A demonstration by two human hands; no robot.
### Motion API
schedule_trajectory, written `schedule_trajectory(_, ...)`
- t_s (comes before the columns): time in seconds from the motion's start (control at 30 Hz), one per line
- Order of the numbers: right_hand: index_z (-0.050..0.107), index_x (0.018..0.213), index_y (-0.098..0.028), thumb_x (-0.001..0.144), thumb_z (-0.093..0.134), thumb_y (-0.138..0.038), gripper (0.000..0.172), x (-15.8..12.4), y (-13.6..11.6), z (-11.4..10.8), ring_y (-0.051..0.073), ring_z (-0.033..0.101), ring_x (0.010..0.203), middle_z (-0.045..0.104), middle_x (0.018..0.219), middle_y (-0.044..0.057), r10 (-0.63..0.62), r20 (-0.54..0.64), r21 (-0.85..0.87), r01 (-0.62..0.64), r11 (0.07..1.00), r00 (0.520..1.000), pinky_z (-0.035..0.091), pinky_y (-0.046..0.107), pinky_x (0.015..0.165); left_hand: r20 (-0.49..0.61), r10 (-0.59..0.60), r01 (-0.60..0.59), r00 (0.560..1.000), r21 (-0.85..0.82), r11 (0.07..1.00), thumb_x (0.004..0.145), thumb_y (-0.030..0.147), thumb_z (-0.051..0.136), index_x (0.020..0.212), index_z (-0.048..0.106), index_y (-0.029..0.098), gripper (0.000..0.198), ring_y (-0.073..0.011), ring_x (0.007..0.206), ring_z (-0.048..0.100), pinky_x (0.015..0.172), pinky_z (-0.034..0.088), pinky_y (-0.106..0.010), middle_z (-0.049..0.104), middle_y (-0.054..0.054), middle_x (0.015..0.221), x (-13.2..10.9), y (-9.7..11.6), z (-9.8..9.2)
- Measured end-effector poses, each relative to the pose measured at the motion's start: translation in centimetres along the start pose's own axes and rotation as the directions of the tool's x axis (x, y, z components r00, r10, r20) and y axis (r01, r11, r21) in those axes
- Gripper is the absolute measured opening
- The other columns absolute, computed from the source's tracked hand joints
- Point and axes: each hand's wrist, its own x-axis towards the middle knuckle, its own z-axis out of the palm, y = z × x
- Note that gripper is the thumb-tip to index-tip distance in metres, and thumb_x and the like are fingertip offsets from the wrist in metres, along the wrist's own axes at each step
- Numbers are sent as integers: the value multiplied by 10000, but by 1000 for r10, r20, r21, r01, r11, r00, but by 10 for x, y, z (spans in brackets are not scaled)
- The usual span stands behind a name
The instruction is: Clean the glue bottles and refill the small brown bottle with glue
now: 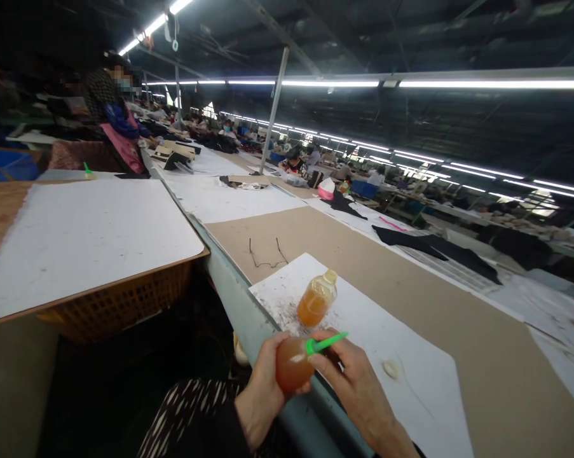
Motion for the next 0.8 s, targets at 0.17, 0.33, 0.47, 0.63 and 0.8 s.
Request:
schedule_trajectory(0.17,604,956,-195,855,531,-348,198,-1,2,8,222,639,858,668,804,39,72,-81,53,-68,996,994,499,314,745,-4,142,-142,990,2,990,792,315,506,778,564,118,206,-196,434,559,314,416,-258,607,-60,565,6,-2,5)
schedule_trajectory(0.33,593,1002,-196,858,532,-376,238,-2,9,15,231,644,882,681,833,50,114,-129,29,-111,993,985,509,324,757,-2,266,-266,964,-34,963,713,313,589,775,565,145,181,-187,483,570,389,441,-257,605,-26,587,6,-4,6)
schedule_trajectory(0.47,606,1003,-196,843,552,-370,242,-5,10,18,230,628,927,677,1016,82,124,-224,29,-120,992,967,499,337,808,-20,352,-352,936,-65,934,652,316,668,750,587,137,220,-162,573,607,538,483,-229,630,-13,636,1,-4,12)
schedule_trajectory(0.63,622,973,-189,829,571,-337,212,-5,2,4,212,634,852,684,968,72,94,-205,36,-89,995,974,505,320,770,85,263,-255,961,-94,962,683,343,687,777,610,128,247,-181,589,626,553,477,-247,663,-41,683,-8,1,19)
schedule_trajectory(0.8,663,867,-216,807,604,-256,93,-3,-15,-24,174,625,759,687,872,29,-23,-26,-87,21,996,999,499,262,696,184,-327,320,927,65,945,753,475,635,802,610,105,374,-193,509,601,459,452,-263,640,-74,606,-13,9,18)
